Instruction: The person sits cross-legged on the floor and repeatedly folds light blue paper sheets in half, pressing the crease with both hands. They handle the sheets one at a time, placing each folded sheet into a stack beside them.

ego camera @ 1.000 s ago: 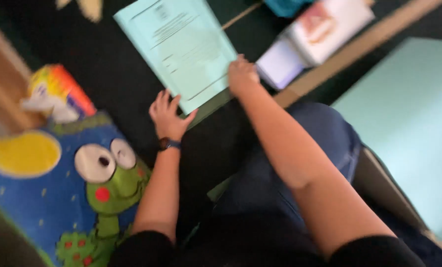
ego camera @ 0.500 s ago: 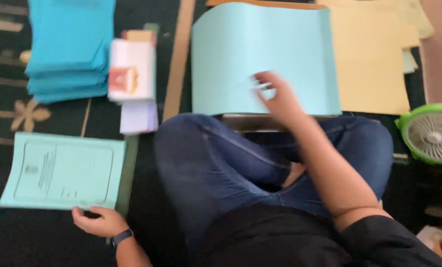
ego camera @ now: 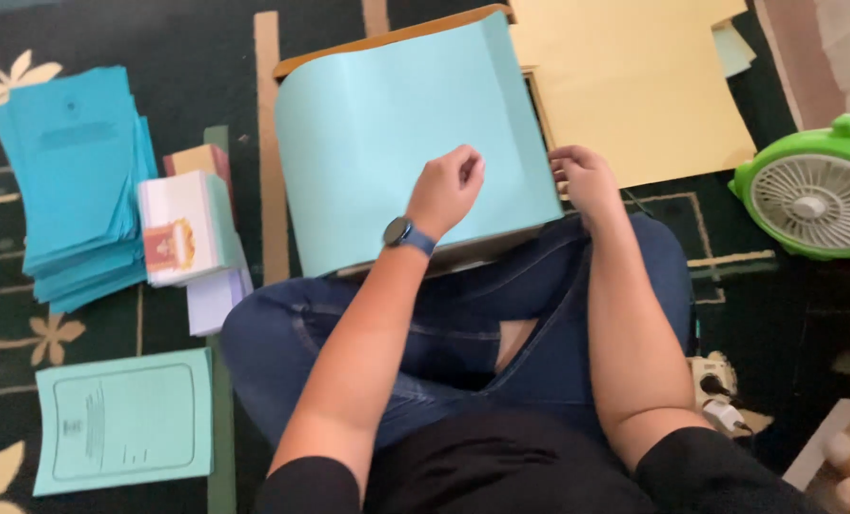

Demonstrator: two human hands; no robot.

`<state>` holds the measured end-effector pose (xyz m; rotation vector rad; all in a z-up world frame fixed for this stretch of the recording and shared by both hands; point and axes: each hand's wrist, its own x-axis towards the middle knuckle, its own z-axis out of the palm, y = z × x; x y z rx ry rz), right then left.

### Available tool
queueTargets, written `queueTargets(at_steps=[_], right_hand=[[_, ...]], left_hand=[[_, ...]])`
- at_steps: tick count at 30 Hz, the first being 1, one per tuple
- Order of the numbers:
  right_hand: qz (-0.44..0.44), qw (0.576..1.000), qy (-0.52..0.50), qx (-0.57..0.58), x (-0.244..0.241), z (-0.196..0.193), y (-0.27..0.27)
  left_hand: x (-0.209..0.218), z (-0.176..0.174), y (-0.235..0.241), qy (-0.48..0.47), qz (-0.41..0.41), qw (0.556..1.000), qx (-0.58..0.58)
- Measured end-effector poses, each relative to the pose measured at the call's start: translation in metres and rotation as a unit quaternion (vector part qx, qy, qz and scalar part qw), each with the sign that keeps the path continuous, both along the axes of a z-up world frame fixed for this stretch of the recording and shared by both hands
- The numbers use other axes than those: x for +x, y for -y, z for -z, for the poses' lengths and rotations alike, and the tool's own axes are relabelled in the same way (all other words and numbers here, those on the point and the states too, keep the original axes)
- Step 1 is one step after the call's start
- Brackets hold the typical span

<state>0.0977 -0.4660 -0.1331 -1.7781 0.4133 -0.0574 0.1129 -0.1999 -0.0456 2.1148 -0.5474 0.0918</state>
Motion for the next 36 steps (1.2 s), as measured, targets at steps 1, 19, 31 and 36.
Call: queueTargets(at_steps=[1, 19, 31, 36], right_hand=[[0.006, 1.000, 0.001, 0.001, 0.004, 0.005, 0.001], [-0.032, 0.948, -0.016, 0.316, -0.008, -0.048, -0.016], [-0.106, 0.909, 0.240, -0.325, -0.017, -0.060, -0.034], [-0.110, 0.915, 0.218, -0.320, -0.019, -0.058, -0.038]], left_hand=[[0.011, 0.008, 0.014, 0.001, 0.006, 1.000, 0.001], [0.031, -0.045, 0.062, -0.361, -0.050, 0.929, 0.062], [0.038, 0.032, 0.038, -0.277, 0.003, 0.957, -0.088], [0.032, 0.026, 0.037, -0.211, -0.031, 0.972, -0.098]])
